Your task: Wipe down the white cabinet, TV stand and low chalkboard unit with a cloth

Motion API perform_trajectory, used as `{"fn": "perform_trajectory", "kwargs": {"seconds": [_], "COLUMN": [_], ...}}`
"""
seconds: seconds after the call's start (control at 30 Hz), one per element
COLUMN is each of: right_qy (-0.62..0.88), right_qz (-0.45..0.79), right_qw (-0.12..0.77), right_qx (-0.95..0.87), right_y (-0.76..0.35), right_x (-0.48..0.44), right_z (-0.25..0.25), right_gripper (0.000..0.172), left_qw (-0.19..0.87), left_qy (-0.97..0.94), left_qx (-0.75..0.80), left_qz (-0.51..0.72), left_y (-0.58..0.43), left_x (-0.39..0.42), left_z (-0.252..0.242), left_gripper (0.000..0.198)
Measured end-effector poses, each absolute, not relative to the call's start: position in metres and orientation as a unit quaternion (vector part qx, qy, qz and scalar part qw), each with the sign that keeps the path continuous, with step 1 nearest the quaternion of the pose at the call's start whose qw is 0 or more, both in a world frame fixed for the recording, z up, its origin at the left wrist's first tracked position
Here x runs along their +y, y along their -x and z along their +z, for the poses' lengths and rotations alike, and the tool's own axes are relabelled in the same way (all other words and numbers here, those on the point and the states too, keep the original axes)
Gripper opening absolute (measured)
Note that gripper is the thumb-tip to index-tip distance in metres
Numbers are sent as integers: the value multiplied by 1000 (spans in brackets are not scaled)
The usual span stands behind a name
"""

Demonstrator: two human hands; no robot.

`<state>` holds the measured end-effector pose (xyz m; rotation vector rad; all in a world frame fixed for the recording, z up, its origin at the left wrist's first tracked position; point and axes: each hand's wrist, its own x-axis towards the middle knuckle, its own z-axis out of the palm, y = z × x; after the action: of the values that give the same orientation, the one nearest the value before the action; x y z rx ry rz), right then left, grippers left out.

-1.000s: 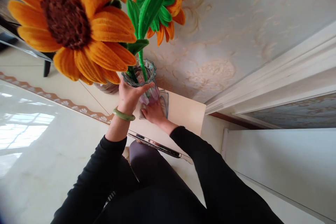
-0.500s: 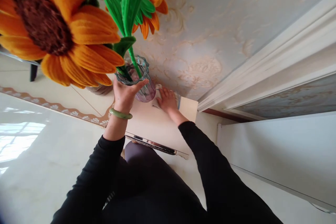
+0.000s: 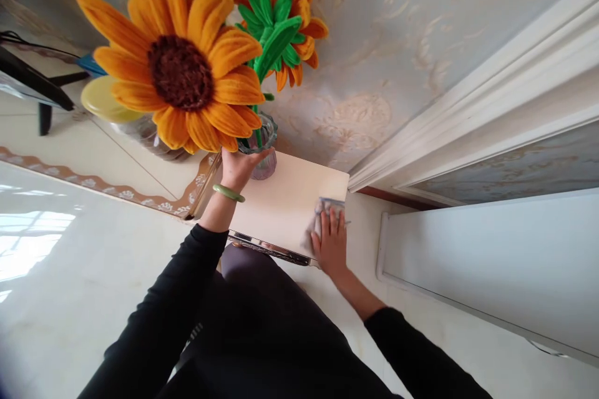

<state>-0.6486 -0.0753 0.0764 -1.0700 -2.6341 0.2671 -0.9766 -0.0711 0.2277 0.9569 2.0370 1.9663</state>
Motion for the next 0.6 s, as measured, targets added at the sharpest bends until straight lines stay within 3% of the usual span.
{"fn": "perform_trajectory", "kwargs": {"seconds": [0.17, 0.37, 0.47, 0.6], "right_qy": [242, 119, 148, 330], "right_qz": [91, 127, 127, 93], "right_qw": [56, 35, 40, 23], "right_qx": [-964, -984, -980, -939], "right_y": [652, 745, 764, 760], "right_x": [-131, -99, -54, 23], "right_z": [96, 112, 118, 120], "right_gripper": [63, 63, 58, 59], "left_qw": [84, 72, 64, 52], "left_qy": [-320, -318, -319, -312], "left_qx": [677, 682, 677, 682], "left_qz": [657, 655, 660, 659], "left_y": [978, 981, 982, 982], "left_x": [-70, -71, -71, -73], "left_z": [216, 218, 217, 215], "left_gripper": [76, 77, 74, 65]}}
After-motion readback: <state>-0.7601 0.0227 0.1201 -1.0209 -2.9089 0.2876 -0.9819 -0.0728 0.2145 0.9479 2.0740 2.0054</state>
